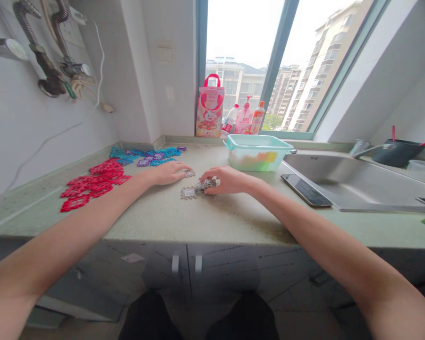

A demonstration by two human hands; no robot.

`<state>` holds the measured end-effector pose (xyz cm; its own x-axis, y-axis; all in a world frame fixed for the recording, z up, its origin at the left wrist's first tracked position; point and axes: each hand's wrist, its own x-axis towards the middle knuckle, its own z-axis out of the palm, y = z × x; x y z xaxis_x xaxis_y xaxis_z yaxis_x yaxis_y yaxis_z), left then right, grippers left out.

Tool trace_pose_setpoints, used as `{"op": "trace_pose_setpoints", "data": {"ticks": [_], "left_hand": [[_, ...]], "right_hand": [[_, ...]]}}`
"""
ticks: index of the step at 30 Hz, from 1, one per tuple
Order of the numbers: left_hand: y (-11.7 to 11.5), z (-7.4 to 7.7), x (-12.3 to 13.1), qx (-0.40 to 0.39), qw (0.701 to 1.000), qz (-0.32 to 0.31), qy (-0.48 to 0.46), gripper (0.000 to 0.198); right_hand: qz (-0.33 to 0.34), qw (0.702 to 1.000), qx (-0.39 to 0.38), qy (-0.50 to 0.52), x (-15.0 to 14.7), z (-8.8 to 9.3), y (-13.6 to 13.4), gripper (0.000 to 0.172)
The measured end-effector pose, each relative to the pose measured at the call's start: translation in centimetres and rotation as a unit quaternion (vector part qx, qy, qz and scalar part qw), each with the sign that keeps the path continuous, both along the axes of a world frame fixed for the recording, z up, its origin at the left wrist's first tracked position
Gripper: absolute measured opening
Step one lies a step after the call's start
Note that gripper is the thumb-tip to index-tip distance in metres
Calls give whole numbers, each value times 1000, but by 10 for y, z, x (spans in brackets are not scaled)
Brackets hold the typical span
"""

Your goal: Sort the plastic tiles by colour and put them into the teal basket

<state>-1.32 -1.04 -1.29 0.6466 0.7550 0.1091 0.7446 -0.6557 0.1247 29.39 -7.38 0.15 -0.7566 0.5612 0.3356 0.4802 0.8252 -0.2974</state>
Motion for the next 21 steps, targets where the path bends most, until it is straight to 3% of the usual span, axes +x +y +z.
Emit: {"op": "trace_pose_setpoints", "data": {"ticks": [8,21], "left_hand": [[-6,5,3,-10,1000,3,-2,63],[1,1,2,-17,1000,6,20,67]], "right_hand": [[9,998,-43,-36,6,7,-1,37],[-32,996,14,-80,9,3,7,31]]}}
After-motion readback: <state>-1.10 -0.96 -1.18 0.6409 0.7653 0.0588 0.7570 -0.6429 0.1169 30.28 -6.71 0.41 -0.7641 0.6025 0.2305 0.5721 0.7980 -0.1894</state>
